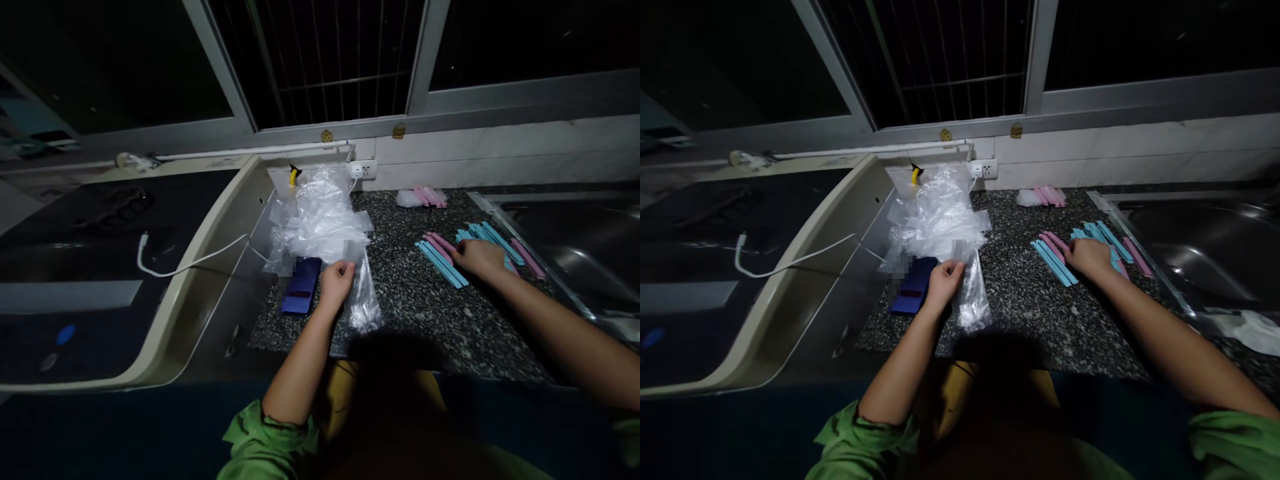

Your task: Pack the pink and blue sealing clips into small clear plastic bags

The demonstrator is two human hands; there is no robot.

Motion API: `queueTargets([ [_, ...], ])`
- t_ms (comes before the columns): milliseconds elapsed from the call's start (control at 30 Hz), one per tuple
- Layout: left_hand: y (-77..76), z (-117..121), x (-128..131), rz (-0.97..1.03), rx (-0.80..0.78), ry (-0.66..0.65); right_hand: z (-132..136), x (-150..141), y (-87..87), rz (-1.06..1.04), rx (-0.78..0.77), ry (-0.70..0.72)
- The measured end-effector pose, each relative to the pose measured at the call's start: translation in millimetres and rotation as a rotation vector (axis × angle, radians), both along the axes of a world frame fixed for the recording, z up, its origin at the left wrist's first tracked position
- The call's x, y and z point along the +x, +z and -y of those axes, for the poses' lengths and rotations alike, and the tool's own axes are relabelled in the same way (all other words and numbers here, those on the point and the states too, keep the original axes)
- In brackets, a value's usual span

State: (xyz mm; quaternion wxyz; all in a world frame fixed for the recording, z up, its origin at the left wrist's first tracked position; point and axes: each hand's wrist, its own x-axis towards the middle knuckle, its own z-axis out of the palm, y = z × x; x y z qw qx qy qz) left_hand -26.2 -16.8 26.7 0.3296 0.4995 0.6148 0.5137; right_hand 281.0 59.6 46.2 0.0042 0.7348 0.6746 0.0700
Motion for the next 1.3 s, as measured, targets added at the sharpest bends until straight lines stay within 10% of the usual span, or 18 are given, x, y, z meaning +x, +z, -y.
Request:
queueTargets([
  [333,-2.1,-0.1,-12.1,-0.265,0.024,0.149,2.7,-9.3,9.0,-0.1,0.144,0.077],
  [800,-4.0,-0.7,4.1,0.426,-0.104,-0.158,36.2,-60.2,32.7,-0.198,0.227,0.388],
  [1300,3.2,4.7,12.1,0.658,-0.258,-0.309,64.7,-104.0,33.9,-0.456,0.195,0.694],
])
